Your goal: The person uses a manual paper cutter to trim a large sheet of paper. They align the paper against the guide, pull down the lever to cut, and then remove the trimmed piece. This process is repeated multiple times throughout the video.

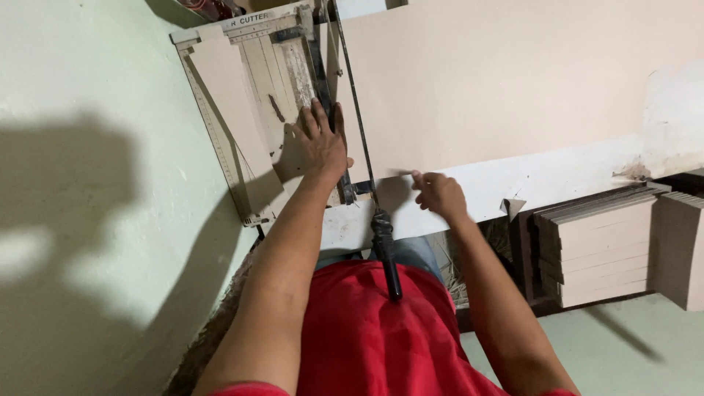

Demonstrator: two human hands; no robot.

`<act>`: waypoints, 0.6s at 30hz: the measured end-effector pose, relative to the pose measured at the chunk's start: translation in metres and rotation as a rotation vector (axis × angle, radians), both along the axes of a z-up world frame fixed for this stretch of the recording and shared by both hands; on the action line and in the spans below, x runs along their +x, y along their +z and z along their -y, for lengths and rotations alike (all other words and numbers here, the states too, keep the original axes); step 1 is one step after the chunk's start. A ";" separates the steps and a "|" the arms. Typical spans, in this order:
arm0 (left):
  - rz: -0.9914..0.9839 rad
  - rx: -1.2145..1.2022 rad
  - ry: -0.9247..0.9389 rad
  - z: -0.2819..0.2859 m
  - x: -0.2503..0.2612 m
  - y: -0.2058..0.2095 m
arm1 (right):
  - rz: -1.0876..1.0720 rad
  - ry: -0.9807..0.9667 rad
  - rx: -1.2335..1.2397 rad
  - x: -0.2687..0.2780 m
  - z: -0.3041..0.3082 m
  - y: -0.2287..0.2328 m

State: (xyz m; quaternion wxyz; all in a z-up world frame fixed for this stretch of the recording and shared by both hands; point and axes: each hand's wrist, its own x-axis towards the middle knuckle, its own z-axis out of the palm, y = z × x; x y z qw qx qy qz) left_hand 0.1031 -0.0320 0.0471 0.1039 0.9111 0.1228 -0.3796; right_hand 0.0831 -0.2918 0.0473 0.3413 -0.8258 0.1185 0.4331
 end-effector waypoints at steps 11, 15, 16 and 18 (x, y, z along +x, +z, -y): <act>0.034 -0.058 0.035 0.002 0.003 -0.025 | 0.146 0.516 -0.163 -0.114 -0.062 0.033; 0.074 -0.053 0.046 -0.001 -0.009 -0.042 | 0.266 0.527 -0.130 -0.130 -0.051 -0.004; 0.099 -0.061 0.060 -0.002 -0.008 -0.041 | 0.267 0.491 -0.087 -0.124 -0.050 0.008; 0.314 -0.127 -0.017 -0.014 -0.022 -0.069 | 0.086 0.359 -0.019 -0.083 -0.072 0.104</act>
